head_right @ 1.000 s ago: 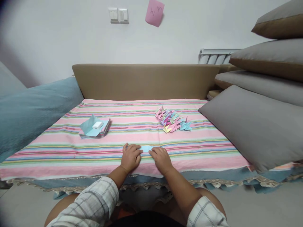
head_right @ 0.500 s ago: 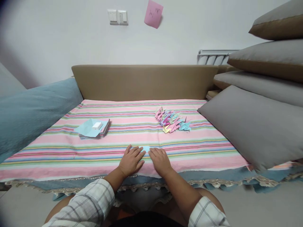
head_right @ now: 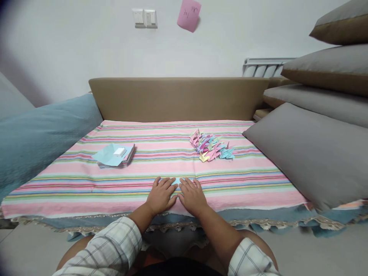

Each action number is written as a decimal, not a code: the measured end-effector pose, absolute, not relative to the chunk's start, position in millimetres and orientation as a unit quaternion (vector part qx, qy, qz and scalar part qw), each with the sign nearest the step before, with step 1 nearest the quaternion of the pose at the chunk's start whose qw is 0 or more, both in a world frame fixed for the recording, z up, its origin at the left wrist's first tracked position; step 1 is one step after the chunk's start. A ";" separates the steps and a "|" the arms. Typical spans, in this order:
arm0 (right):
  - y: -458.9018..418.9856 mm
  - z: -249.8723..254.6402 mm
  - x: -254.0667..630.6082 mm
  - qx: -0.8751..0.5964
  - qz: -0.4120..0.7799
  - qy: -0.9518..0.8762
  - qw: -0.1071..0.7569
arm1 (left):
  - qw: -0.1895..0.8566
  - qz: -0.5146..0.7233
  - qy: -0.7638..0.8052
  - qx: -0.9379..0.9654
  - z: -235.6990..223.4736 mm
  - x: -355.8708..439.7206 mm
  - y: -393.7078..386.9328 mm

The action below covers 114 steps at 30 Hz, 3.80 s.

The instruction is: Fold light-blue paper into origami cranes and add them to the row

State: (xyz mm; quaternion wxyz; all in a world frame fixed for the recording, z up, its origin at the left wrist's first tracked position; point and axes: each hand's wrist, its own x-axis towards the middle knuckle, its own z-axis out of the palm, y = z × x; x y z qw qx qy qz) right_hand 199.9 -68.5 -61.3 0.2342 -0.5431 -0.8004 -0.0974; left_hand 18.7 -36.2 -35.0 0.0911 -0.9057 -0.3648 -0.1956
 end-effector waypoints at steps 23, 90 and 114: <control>-69.6 -59.0 189.9 -0.573 -0.047 -0.781 0.246 | -0.036 -0.227 -0.473 -0.851 -31.9 -8.6 -33.0; -36.1 -19.7 186.0 -0.624 -0.047 -0.757 0.187 | 0.077 -0.266 -0.285 -0.917 -35.0 13.2 -17.5; -33.3 -38.7 196.6 -0.582 0.063 -0.750 0.307 | 0.035 -0.278 -0.277 -0.919 -40.1 10.9 -13.7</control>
